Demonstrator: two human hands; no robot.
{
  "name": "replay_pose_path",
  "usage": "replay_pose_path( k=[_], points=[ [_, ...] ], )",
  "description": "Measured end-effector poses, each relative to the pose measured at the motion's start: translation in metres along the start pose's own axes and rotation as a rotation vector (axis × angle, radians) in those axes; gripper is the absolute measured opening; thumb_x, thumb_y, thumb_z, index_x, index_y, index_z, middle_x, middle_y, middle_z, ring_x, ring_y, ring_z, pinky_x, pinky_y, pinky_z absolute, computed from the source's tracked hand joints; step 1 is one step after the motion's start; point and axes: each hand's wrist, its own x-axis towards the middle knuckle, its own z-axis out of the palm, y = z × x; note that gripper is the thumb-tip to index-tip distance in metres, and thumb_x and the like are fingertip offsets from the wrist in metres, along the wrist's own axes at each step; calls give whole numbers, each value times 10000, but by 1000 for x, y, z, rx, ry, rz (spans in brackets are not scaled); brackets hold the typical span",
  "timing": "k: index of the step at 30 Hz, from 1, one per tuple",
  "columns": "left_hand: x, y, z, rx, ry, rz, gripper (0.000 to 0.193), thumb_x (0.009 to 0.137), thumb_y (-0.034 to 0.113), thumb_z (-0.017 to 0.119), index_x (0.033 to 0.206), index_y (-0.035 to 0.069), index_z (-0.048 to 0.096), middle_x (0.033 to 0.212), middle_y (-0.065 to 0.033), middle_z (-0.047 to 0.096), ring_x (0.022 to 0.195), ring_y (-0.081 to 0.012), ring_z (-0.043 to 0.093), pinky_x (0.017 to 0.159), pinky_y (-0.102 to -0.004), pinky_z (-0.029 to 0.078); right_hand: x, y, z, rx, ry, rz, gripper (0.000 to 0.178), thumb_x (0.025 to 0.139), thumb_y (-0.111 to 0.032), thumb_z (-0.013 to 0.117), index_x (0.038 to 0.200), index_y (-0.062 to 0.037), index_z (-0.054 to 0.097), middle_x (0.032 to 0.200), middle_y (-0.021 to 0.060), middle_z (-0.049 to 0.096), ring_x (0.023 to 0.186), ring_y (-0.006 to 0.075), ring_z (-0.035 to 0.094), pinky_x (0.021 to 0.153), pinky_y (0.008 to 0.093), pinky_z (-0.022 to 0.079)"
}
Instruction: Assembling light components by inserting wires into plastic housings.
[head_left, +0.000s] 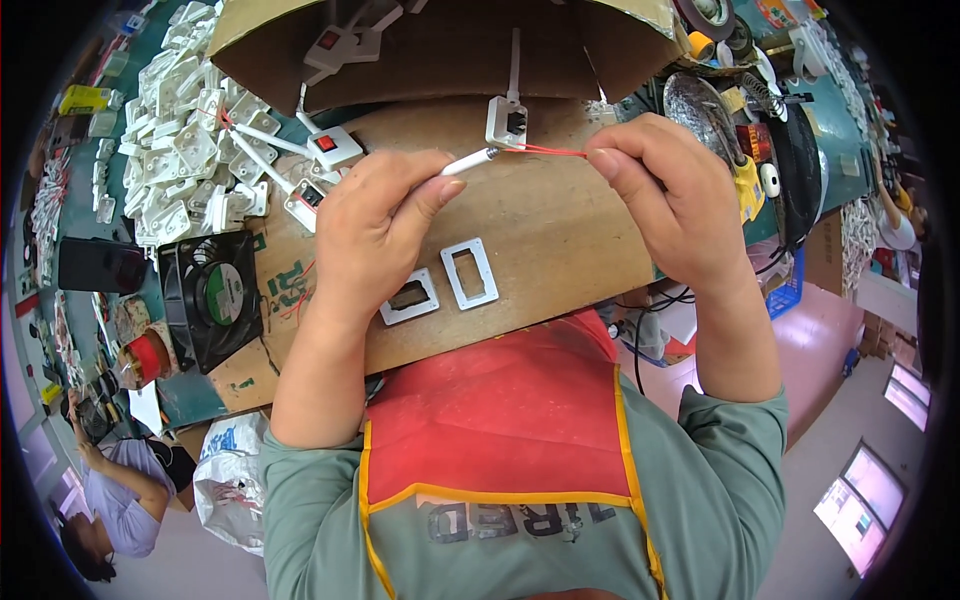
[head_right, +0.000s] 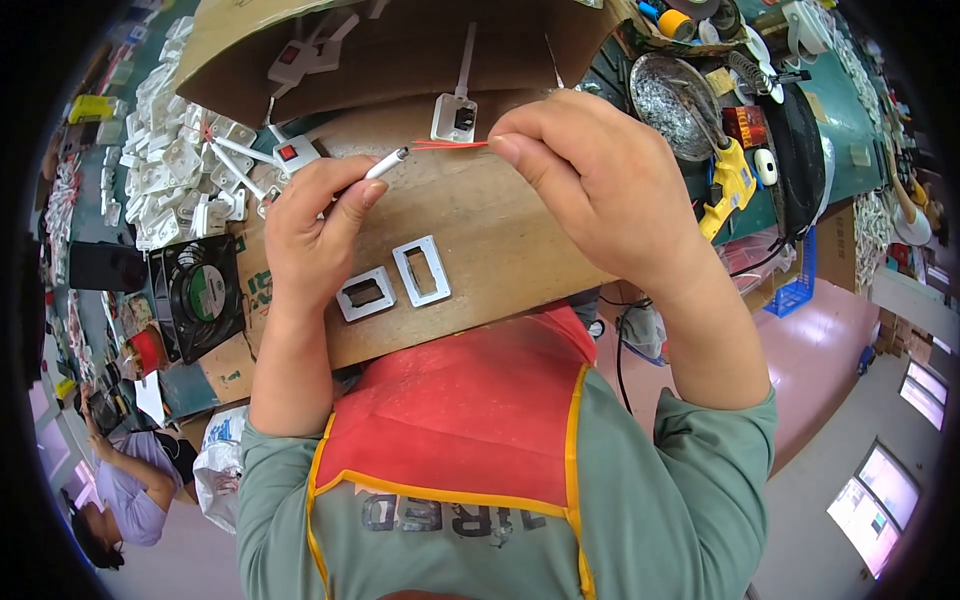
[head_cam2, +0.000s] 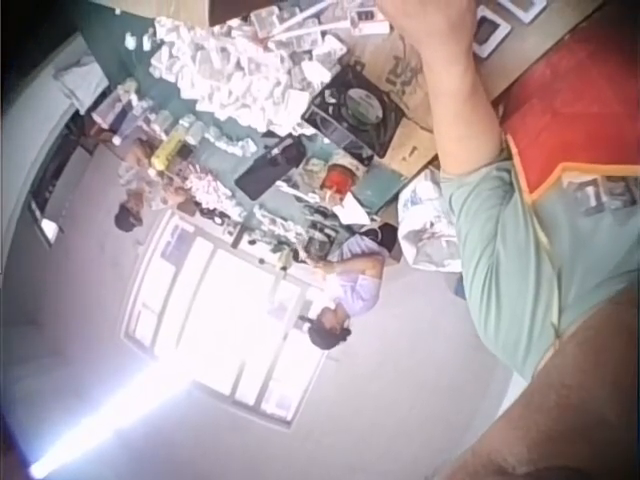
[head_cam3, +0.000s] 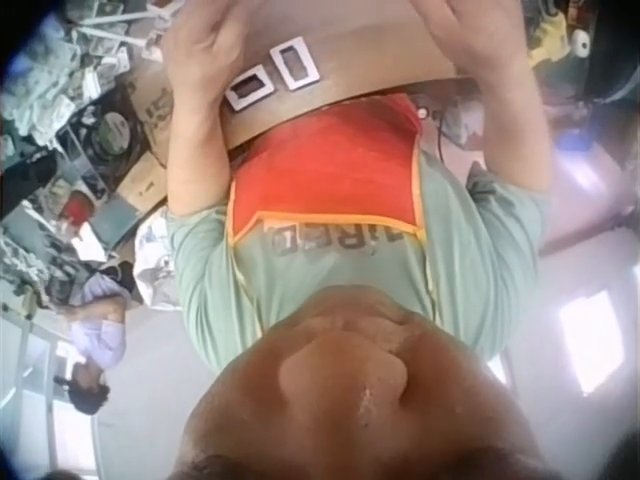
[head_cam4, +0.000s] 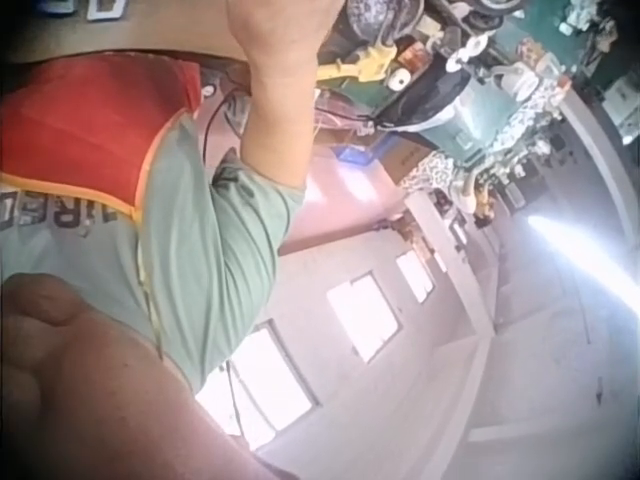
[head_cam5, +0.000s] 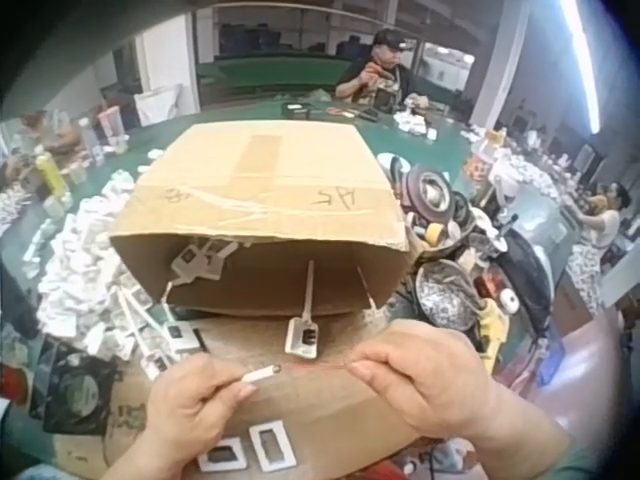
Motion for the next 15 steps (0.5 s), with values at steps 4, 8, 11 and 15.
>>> replay_pose_path(
  k=[4,8,11,15],
  points=[
    [0,-1,2,6,31,33,119,801,109,708,906,58,688,759,-69,631,695,-218,611,622,-302,467,0,-2,0,30,-19,7,109,874,-131,612,895,-29,643,816,109,621,761,289,609,671,350,490],
    [2,-2,3,4,28,40,121,800,109,709,907,56,688,763,-72,633,698,-219,614,622,-303,468,0,-1,1,45,-37,39,108,874,-128,612,894,-26,640,817,112,621,760,293,606,672,350,487],
    [1,-2,2,15,30,55,124,798,106,711,907,52,688,766,-73,635,700,-218,614,625,-300,468,0,0,0,62,-27,47,113,876,-131,609,897,-25,640,809,116,617,756,295,604,667,352,484],
    [1,0,1,-16,27,27,124,795,100,714,905,50,690,768,-72,637,700,-215,612,630,-295,468,0,-2,0,87,-46,80,117,879,-135,606,902,-27,641,797,121,612,751,300,603,664,356,481]
  ],
)
